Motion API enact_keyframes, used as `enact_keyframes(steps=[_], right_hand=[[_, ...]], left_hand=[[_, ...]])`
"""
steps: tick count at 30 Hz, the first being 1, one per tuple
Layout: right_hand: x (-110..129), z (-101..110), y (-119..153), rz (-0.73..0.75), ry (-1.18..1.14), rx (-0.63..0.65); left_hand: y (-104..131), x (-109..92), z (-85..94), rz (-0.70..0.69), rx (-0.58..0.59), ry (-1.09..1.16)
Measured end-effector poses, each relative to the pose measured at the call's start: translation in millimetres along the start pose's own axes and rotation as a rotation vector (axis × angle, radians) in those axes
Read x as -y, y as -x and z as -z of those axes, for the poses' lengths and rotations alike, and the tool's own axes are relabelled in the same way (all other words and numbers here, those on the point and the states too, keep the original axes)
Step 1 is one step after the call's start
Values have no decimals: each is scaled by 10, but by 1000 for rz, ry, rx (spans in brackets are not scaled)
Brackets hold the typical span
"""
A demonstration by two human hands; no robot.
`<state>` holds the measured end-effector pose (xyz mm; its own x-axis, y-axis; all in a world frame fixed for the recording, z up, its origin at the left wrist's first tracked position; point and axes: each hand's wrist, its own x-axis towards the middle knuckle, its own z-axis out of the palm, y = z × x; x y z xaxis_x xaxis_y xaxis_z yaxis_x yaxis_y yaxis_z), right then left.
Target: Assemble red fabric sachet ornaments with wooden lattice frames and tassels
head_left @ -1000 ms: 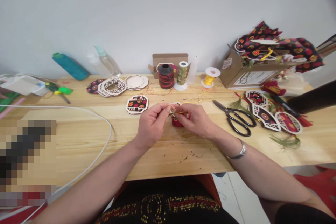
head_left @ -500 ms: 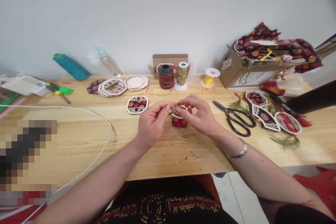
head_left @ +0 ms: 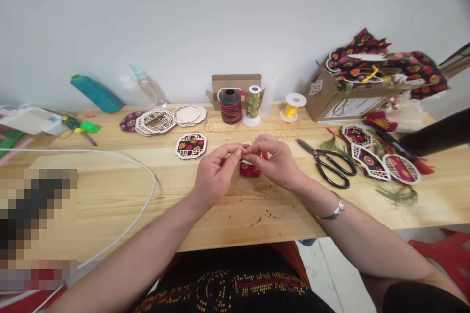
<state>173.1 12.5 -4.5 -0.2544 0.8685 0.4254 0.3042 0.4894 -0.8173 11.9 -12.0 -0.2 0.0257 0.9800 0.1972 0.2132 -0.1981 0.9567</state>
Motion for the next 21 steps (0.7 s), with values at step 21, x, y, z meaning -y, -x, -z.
enact_keyframes(steps=[21], right_hand=[[87, 30, -53, -385, -385, -24]], left_hand=[[-34, -8, -15, -6, 64, -145]])
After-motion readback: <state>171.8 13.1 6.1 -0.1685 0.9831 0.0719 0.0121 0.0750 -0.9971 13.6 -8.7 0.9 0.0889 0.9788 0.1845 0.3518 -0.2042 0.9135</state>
